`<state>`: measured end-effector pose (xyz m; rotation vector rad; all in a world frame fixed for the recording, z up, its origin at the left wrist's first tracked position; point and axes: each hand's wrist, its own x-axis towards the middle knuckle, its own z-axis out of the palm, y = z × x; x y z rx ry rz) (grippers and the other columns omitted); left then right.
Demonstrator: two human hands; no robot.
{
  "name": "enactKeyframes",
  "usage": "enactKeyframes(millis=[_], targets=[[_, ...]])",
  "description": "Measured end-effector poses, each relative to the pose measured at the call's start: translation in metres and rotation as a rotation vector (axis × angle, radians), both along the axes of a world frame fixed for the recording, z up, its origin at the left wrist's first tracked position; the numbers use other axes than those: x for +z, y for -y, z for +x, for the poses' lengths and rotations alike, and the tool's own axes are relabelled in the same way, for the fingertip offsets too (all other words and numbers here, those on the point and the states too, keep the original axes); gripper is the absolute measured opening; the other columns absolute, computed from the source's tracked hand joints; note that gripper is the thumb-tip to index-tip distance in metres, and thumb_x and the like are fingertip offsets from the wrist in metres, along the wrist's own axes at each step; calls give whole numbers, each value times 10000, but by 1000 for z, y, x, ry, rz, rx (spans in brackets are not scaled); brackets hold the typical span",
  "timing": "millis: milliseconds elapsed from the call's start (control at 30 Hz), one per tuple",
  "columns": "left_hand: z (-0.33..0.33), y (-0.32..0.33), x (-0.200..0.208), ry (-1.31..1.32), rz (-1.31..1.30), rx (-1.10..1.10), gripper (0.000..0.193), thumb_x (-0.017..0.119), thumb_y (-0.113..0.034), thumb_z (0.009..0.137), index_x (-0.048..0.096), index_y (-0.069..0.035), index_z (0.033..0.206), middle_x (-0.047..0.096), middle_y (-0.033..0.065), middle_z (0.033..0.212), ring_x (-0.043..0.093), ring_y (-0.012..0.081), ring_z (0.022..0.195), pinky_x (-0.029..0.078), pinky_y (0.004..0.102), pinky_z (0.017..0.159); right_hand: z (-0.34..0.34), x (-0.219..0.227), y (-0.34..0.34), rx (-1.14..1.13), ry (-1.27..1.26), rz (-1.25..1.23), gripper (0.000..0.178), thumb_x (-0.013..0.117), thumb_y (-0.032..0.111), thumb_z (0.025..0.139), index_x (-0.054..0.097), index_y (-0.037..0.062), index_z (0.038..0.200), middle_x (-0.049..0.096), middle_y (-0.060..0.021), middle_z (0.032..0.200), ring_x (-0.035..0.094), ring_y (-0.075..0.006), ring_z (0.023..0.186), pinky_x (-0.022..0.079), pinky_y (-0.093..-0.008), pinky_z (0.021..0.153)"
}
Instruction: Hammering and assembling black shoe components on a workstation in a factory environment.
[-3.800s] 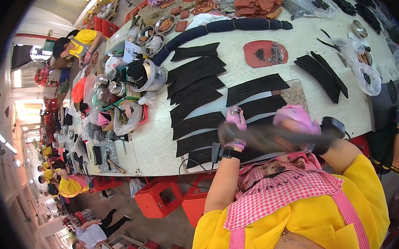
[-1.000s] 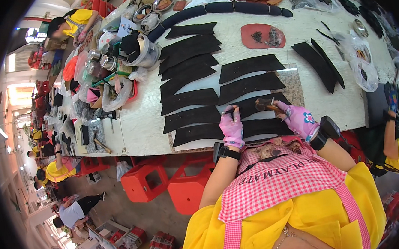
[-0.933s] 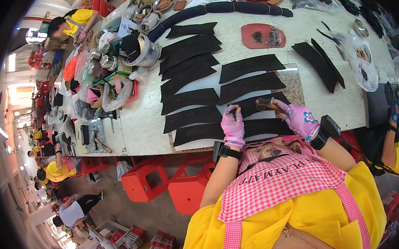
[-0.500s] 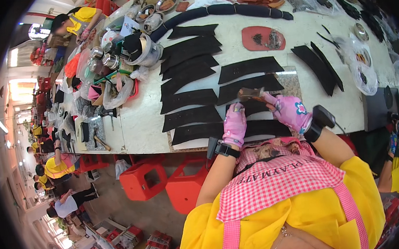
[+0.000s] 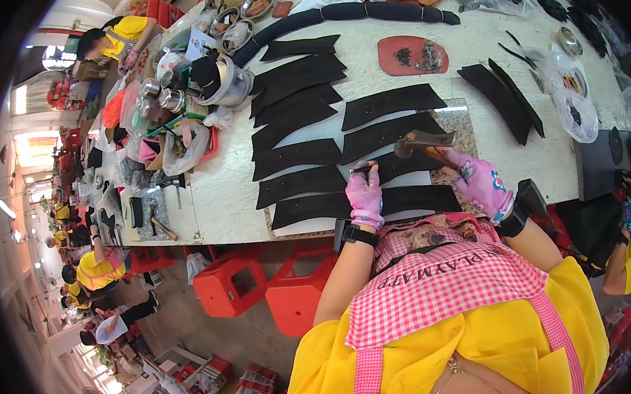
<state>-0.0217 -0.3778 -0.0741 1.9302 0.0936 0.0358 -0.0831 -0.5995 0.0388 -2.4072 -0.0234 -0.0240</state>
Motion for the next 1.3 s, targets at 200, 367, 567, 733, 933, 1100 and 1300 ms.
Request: enactKeyframes(millis=[200, 367, 567, 733, 933, 1100, 1300], targets=[[-2, 2, 2, 18, -91, -48, 110, 594, -71, 830, 610, -31, 932, 624, 32, 764, 558, 91, 705, 440, 226, 656, 5, 22, -8, 46, 20, -17, 411, 558, 168, 838, 498, 175, 1245, 614, -165, 796, 597, -324, 676, 468, -389, 579], [-2, 1, 16, 118, 259, -179, 148, 568, -106, 832, 573, -10, 945, 635, 78, 864, 620, 209, 770, 481, 293, 707, 20, 84, -21, 168, 160, 141, 376, 590, 223, 820, 546, 141, 1184, 619, -114, 784, 595, -283, 640, 465, -366, 563], [0, 4, 3, 166, 586, -297, 100, 511, -124, 847, 551, -60, 913, 575, 147, 894, 575, 333, 840, 481, 401, 709, 22, 44, -18, 310, 131, 47, 438, 573, 215, 815, 484, 153, 1239, 574, -137, 693, 574, -318, 606, 467, -392, 550], [3, 9, 13, 204, 392, -264, 137, 567, -172, 840, 547, -38, 852, 594, 163, 811, 597, 343, 725, 478, 387, 611, 26, 8, -5, 125, -156, -124, 425, 543, 230, 852, 462, 191, 1267, 595, -176, 730, 596, -344, 669, 467, -415, 576], [13, -13, -5, 215, 378, -123, 114, 579, -139, 850, 550, -29, 844, 592, 100, 714, 597, 207, 619, 458, 310, 542, -15, 9, -14, 139, -152, -38, 433, 551, 240, 853, 464, 142, 1265, 608, -193, 763, 608, -342, 672, 474, -402, 588], [-22, -26, 28, -254, -335, -75, 41, 580, -56, 844, 559, -24, 856, 533, -25, 723, 480, 48, 639, 414, 208, 566, -48, -6, -8, 124, -252, -95, 442, 547, 203, 844, 439, 198, 1273, 614, -161, 750, 606, -338, 675, 480, -415, 593], [-66, -37, 5, -203, -414, -84, 113, 538, -5, 849, 541, -18, 961, 578, 13, 839, 533, 72, 728, 444, 202, 694, -63, -26, -20, 132, -271, -180, 428, 549, 193, 832, 458, 193, 1250, 618, -157, 801, 611, -321, 699, 483, -416, 610]])
